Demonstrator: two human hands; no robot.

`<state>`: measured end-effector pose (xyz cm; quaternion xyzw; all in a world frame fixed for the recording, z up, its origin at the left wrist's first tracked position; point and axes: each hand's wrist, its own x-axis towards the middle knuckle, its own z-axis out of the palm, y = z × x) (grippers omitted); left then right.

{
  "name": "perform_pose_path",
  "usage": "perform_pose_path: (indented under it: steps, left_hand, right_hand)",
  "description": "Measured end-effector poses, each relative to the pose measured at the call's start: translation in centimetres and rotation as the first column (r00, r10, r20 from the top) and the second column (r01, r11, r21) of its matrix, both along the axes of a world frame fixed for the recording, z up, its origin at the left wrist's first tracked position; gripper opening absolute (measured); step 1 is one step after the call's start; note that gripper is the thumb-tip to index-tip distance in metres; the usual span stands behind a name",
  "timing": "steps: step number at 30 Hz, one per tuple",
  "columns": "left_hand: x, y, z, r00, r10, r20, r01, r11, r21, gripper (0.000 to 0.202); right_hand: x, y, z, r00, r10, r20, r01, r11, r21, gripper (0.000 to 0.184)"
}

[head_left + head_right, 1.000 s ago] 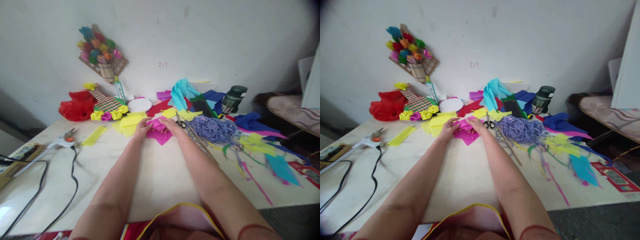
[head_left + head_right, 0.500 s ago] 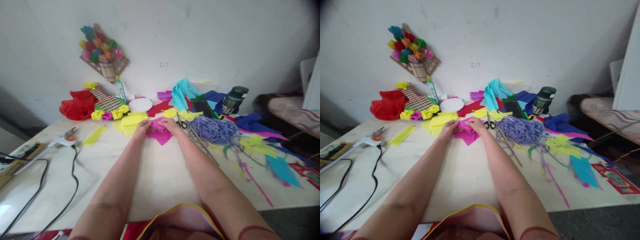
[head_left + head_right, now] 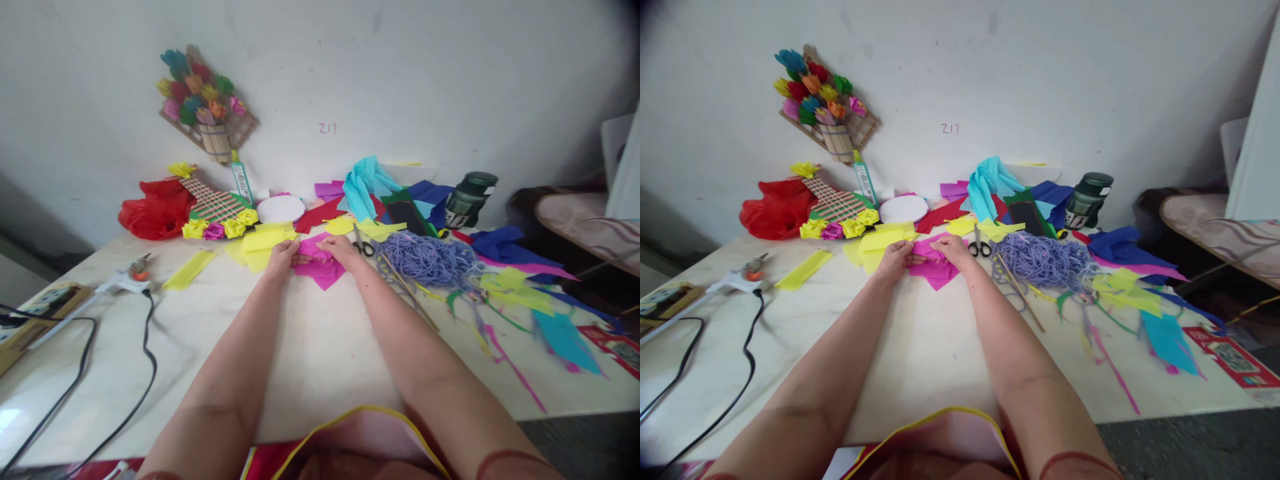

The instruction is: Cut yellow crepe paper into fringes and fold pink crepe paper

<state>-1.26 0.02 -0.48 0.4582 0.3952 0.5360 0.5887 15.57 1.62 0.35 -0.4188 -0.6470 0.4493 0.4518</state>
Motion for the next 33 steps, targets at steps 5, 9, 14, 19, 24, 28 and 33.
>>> perform_pose_path:
  steps: [5,9,14,19,24,28,33]
  left_hand:
    - [0.15,0.05,-0.08,0.998,0.057,-0.035,-0.058,0.998,-0.013,0.031]
    - [0.07,0.17,-0.12,0.999,0.039,-0.020,-0.039,0.999,0.002,0.035]
    - [-0.01,0.12,-0.19,0.998,0.011,-0.055,-0.009,1.000,0.027,0.035]
    - [0.05,0.11,-0.42,0.995,0.005,-0.102,0.000,0.999,0.054,0.034]
    - [0.24,0.23,-0.53,0.993,0.068,-0.095,-0.060,0.995,0.083,0.034]
    - [0.39,0.06,-0.37,0.994,0.072,-0.087,-0.064,0.993,0.096,0.034]
    - [0.35,-0.34,0.00,0.990,-0.009,-0.144,0.018,0.998,0.060,0.034]
  right_hand:
    - [-0.20,-0.01,0.04,1.000,0.007,-0.002,-0.007,1.000,0.012,0.023]
    - [-0.30,-0.22,0.21,0.999,0.037,-0.036,-0.038,0.999,-0.017,0.022]
    - [-0.35,-0.11,-0.10,0.994,0.110,0.012,-0.109,0.993,-0.039,0.023]
    - [-0.37,0.02,-0.27,0.990,0.135,0.049,-0.134,0.990,-0.041,0.032]
    - [-0.21,-0.11,-0.04,0.995,0.080,-0.068,-0.089,0.986,-0.141,0.039]
    - [-0.43,-0.11,0.05,0.998,0.060,-0.020,-0.062,0.987,-0.147,0.027]
    - [-0.78,-0.14,0.13,0.996,0.087,-0.022,-0.090,0.987,-0.135,0.020]
